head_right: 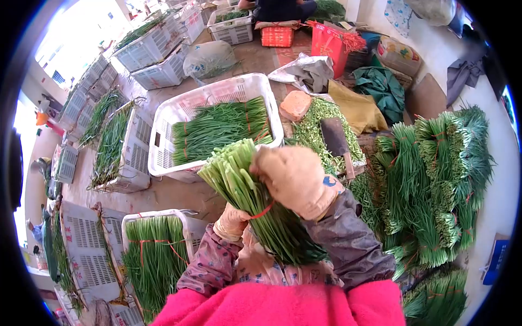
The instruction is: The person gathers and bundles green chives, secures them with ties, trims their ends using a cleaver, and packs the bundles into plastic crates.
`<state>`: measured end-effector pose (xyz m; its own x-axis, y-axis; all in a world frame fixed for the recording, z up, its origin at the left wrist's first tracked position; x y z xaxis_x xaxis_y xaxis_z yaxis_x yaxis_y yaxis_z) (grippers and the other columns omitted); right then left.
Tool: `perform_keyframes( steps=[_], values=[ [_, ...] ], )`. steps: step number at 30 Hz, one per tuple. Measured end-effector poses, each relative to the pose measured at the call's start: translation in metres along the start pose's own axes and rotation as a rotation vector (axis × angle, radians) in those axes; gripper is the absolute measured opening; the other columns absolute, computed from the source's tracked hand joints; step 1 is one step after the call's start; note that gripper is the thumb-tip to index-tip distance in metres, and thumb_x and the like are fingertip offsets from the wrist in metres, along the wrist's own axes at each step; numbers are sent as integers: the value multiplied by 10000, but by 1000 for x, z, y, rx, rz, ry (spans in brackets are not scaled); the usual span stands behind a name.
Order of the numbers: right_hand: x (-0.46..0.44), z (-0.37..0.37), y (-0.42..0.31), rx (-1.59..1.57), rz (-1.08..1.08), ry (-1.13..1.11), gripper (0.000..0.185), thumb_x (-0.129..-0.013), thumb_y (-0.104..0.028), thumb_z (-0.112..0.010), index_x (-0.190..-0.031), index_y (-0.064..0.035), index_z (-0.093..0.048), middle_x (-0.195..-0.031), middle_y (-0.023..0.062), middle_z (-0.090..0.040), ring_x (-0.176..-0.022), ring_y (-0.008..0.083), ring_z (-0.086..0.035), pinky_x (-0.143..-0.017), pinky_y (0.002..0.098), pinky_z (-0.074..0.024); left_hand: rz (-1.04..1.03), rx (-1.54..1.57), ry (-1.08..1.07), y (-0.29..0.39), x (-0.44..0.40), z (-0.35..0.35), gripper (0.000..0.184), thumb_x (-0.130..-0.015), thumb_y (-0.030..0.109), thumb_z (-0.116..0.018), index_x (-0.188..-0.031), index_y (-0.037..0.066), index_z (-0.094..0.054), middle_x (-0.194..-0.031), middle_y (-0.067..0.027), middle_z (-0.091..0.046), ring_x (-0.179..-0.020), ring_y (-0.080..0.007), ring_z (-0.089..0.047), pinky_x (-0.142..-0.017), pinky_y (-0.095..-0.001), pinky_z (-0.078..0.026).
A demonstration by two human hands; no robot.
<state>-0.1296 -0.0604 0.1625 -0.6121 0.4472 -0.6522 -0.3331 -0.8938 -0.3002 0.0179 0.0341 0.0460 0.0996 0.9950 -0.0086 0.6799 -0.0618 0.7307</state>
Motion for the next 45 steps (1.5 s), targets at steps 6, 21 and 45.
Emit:
perform_keyframes(
  steps=[6, 21, 45],
  values=[
    [-17, 55, 54, -157, -336, 679, 96, -899, -42, -642, -980, 11, -647, -768, 56, -646, -668, 110, -595, -580, 270, -485, -37, -21, 4, -1, -4, 14, 935, -577, 229, -912, -1351, 3, -438, -1222, -66, -591, -1105, -193, -572, -940, -336, -463],
    [32, 43, 55, -263, -547, 84, 251, -849, -121, -686, -1084, -56, -631, -898, 138, -669, -808, 278, -660, -696, 349, -507, -274, -720, 38, 162, -75, -53, 897, -529, 23, -927, -1304, 3, -474, -1206, -85, -621, -1075, -178, -608, -936, -331, -510],
    [76, 13, 16, -446, -644, 185, 217, -872, -84, -696, -1067, -2, -645, -850, 32, -636, -674, 69, -561, -609, 251, -476, -205, -2010, -49, 28, -25, -13, 1257, -432, 311, -904, -1499, 112, -270, -1171, -104, -571, -1082, -308, -550, -912, -452, -403]
  ],
)
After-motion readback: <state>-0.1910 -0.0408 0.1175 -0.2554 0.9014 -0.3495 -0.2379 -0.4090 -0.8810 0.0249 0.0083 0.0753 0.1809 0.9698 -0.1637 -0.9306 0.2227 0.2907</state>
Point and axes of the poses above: each hand's wrist, its own x-axis away from the middle knuckle, its own z-axis out of the back of the hand, y = z × x, the point moved 1 cm from there along -x, towards the middle knuckle
